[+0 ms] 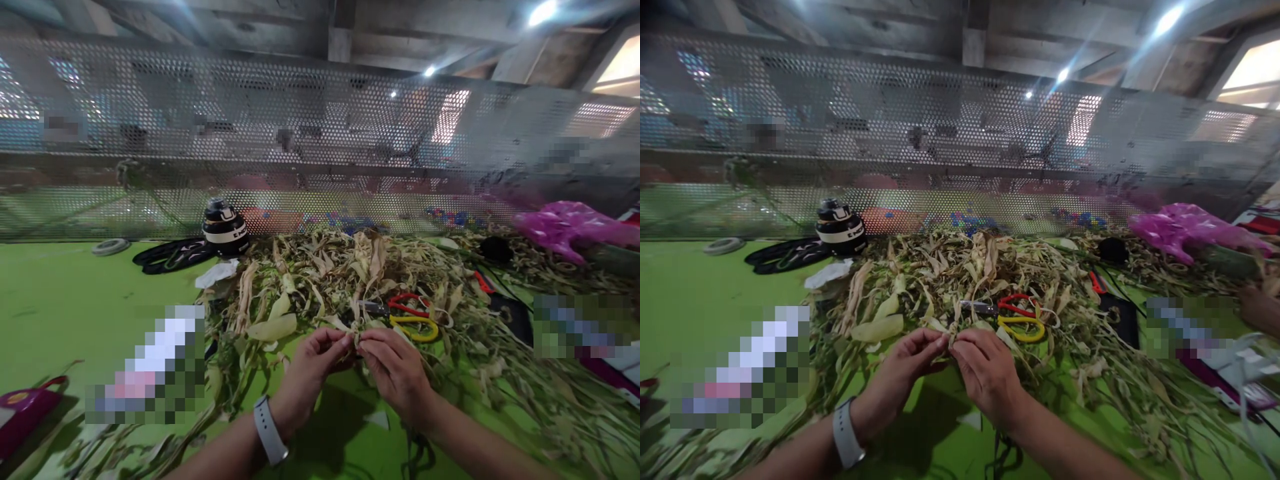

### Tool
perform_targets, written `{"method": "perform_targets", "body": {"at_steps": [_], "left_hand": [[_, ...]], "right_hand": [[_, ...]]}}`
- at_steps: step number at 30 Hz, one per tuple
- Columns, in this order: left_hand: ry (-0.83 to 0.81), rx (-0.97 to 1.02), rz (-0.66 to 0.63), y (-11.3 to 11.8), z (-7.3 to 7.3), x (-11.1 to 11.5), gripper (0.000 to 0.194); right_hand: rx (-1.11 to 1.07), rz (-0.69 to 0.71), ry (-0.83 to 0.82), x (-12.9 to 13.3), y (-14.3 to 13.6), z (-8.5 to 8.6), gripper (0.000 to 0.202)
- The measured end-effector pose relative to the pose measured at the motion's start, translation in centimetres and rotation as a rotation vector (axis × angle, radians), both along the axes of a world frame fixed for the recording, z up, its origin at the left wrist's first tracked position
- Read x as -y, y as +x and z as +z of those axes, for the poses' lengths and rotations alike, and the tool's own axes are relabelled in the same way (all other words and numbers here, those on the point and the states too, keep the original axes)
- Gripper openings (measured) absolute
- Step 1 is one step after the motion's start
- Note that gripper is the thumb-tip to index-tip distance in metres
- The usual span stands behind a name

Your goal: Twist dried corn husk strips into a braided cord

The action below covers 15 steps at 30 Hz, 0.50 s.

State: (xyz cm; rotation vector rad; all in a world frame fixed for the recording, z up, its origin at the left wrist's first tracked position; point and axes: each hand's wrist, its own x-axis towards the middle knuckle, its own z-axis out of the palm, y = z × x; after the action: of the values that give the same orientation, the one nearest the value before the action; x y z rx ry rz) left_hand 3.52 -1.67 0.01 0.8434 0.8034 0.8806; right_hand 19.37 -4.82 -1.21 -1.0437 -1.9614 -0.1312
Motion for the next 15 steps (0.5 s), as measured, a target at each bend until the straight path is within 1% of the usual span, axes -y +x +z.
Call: {"method": "perform_targets", "body": {"at_steps": [2, 7, 12, 15], "left_hand": [[0.031, -0.042, 0.000, -0.08, 0.20, -0.01, 0.025], [0.054, -0.043, -0.020, -0.08, 0.13, -0.21, 0.028], [0.028, -0.019, -0.018, 0.05, -0.10, -0.13, 0.028], [-0.010, 0.005, -0.045, -0.01, -0.28, -0.10, 0.027]], "right_hand": [[0.025, -0.004, 0.021, -0.07, 0.04, 0.13, 0.017], [0.054, -0.005, 0.044, -0.20, 0.18, 0.43, 0.016], [0.097, -0.030, 0.057, -0.14, 0.07, 0.41, 0.014], [0.122, -0.026, 0.052, -0.11, 0.03, 0.41, 0.014]]}}
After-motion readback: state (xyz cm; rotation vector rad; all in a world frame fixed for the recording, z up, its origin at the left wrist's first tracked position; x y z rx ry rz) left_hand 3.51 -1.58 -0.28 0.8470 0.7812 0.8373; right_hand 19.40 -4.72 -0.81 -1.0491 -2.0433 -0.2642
